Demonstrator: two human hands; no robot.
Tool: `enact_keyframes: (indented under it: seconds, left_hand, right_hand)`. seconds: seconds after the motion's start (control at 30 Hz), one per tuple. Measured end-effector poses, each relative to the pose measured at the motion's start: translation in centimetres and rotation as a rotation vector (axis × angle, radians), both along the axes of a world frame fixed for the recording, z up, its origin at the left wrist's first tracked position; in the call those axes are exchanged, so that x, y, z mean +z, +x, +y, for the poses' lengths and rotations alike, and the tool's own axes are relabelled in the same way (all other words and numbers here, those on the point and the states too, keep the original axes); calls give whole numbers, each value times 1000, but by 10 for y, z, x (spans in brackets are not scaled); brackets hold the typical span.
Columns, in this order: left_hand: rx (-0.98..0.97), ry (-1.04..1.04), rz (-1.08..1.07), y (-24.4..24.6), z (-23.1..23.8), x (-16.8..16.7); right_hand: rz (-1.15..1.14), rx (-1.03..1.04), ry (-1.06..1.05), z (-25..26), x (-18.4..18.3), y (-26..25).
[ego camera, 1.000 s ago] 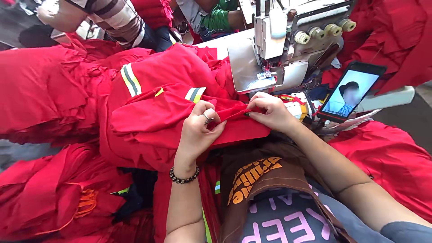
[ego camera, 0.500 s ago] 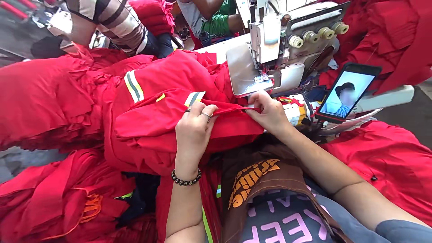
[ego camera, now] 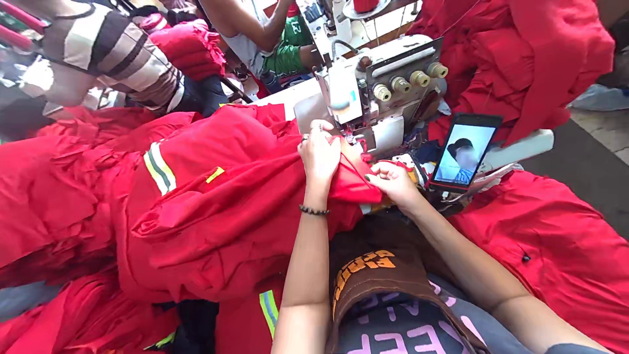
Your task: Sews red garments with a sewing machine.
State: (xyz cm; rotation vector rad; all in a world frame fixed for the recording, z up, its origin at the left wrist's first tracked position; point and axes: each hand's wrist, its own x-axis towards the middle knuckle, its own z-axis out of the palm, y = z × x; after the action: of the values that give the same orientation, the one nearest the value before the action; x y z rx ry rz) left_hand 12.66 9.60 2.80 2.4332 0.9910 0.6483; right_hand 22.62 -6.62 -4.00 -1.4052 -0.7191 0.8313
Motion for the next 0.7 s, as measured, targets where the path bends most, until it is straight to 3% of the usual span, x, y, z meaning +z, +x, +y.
enact_keyframes:
  seconds: [0.07, 0.27, 0.7]
  left_hand:
    - [-6, -36, -43, -3, -11, 1]
    - [170, -100, 26, 38, 30, -3]
    - [114, -87, -51, 49, 59, -12]
  right_hand:
    - [76, -2, -10, -10, 0, -4]
    - [22, -61, 77, 13, 3, 6]
    - [-137, -95, 99, 27, -2, 4]
